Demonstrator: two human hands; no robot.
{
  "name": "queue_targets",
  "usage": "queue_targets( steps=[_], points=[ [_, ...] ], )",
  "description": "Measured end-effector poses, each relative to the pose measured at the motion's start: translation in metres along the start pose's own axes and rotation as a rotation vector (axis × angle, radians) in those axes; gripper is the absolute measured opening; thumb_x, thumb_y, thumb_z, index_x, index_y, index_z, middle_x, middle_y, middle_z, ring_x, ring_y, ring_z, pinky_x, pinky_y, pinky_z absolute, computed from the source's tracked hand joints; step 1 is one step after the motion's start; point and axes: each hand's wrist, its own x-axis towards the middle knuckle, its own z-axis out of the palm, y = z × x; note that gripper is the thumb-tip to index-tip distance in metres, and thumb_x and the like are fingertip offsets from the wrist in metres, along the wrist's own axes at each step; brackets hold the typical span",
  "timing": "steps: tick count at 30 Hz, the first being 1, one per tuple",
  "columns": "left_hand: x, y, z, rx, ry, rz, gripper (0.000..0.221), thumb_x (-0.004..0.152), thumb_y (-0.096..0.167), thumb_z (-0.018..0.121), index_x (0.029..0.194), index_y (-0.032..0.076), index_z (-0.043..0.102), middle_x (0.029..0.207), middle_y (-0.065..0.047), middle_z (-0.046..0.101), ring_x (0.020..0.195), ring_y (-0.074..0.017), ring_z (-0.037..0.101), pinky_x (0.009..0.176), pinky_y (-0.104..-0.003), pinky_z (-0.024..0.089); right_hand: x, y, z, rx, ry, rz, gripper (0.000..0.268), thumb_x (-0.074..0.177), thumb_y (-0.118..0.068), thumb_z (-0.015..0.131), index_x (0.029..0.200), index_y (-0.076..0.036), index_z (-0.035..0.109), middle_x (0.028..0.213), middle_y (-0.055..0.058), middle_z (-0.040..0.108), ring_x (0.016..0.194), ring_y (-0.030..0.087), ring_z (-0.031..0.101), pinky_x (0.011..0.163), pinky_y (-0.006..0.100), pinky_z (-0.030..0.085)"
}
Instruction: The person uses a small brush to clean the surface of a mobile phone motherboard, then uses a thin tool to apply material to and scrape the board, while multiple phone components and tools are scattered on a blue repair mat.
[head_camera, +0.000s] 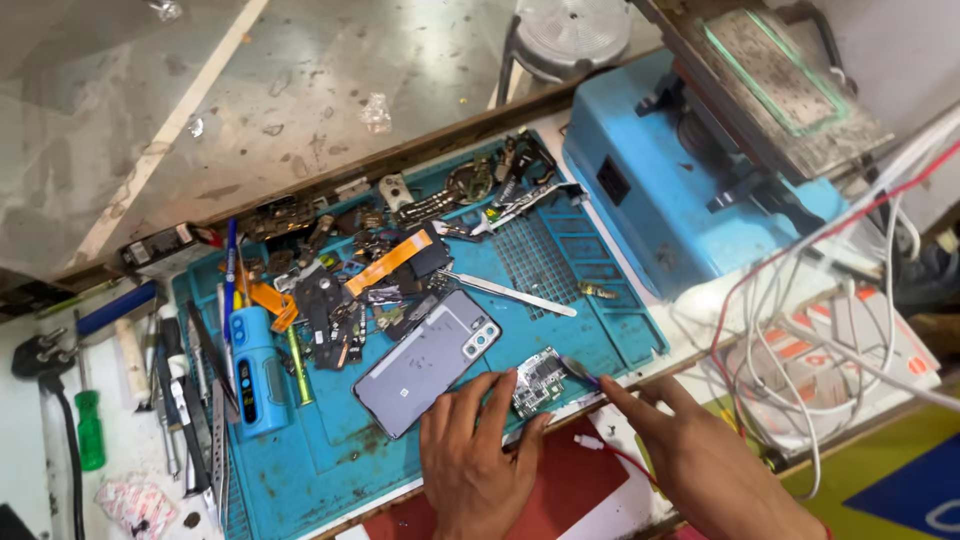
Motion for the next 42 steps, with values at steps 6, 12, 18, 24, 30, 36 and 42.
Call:
queue_targets(
  steps=[6, 12, 18, 24, 30, 36, 42],
  points=[
    [-0.005, -0.001, 0.002, 0.014, -0.028, -0.045, 0.056, 0.078, 0.040, 0.083, 0.123, 0.009, 0.070, 0.114, -0.006, 0.068, 0.101, -0.0282, 0.061, 0.085, -0.046, 0.046, 0.005, -0.001, 0.019, -0.055, -0.018, 0.081, 0.072, 0.087, -0.006, 0.055, 0.153, -0.033, 0.047, 0.123, 0.009, 0.063, 0.070, 0.035, 0.072, 0.061, 0.047, 0.058],
    [-0.010, -0.002, 0.003, 0.022, 0.003, -0.073, 0.058, 0.078, 0.041, 0.083, 0.125, 0.008, 0.070, 0.116, -0.007, 0.068, 0.101, -0.0283, 0.061, 0.084, -0.047, 0.045, -0.005, 0.015, 0.037, -0.125, 0.072, -0.097, 0.077, 0.078, -0.005, 0.060, 0.151, -0.028, 0.055, 0.120, 0.018, 0.059, 0.060, 0.034, 0.070, 0.055, 0.043, 0.059],
    [-0.010, -0.003, 0.007, 0.051, 0.003, -0.036, 0.059, 0.076, 0.043, 0.083, 0.123, 0.009, 0.070, 0.115, -0.006, 0.069, 0.100, -0.0275, 0.062, 0.081, -0.048, 0.045, 0.000, 0.008, 0.027, -0.096, 0.028, -0.167, 0.069, 0.084, -0.007, 0.060, 0.149, -0.030, 0.056, 0.110, 0.007, 0.063, 0.057, 0.030, 0.071, 0.052, 0.045, 0.057],
    [-0.017, -0.009, 0.009, 0.097, 0.117, 0.103, 0.054, 0.084, 0.041, 0.077, 0.123, 0.005, 0.068, 0.115, -0.008, 0.070, 0.099, -0.0280, 0.064, 0.081, -0.046, 0.048, 0.002, 0.001, 0.034, -0.104, -0.050, -0.127, 0.076, 0.081, -0.008, 0.063, 0.150, -0.039, 0.056, 0.119, 0.002, 0.061, 0.061, 0.029, 0.072, 0.056, 0.044, 0.059],
    [-0.027, -0.016, 0.023, 0.117, 0.173, 0.144, 0.052, 0.081, 0.041, 0.076, 0.119, 0.005, 0.070, 0.111, -0.008, 0.071, 0.091, -0.0268, 0.065, 0.076, -0.046, 0.048, 0.000, 0.024, 0.068, -0.230, -0.105, -0.091, 0.082, 0.079, -0.012, 0.066, 0.153, -0.045, 0.051, 0.123, 0.000, 0.055, 0.069, 0.023, 0.074, 0.060, 0.041, 0.062],
    [-0.030, -0.027, 0.030, 0.130, 0.177, 0.176, 0.053, 0.090, 0.048, 0.077, 0.122, 0.007, 0.069, 0.114, -0.007, 0.070, 0.096, -0.0256, 0.065, 0.080, -0.046, 0.050, 0.027, 0.071, 0.097, -0.290, -0.152, 0.121, 0.072, 0.084, -0.023, 0.069, 0.147, -0.051, 0.052, 0.113, -0.006, 0.053, 0.076, 0.011, 0.075, 0.069, 0.031, 0.064],
    [-0.033, -0.040, 0.043, 0.195, 0.199, 0.274, 0.052, 0.095, 0.051, 0.074, 0.122, 0.007, 0.070, 0.114, -0.008, 0.070, 0.095, -0.0238, 0.063, 0.077, -0.046, 0.049, 0.035, 0.136, 0.188, -0.050, 0.531, -0.202, 0.054, 0.072, -0.033, 0.076, 0.125, -0.041, 0.071, 0.082, -0.008, 0.053, 0.079, 0.007, 0.068, 0.081, 0.026, 0.057]
  ],
)
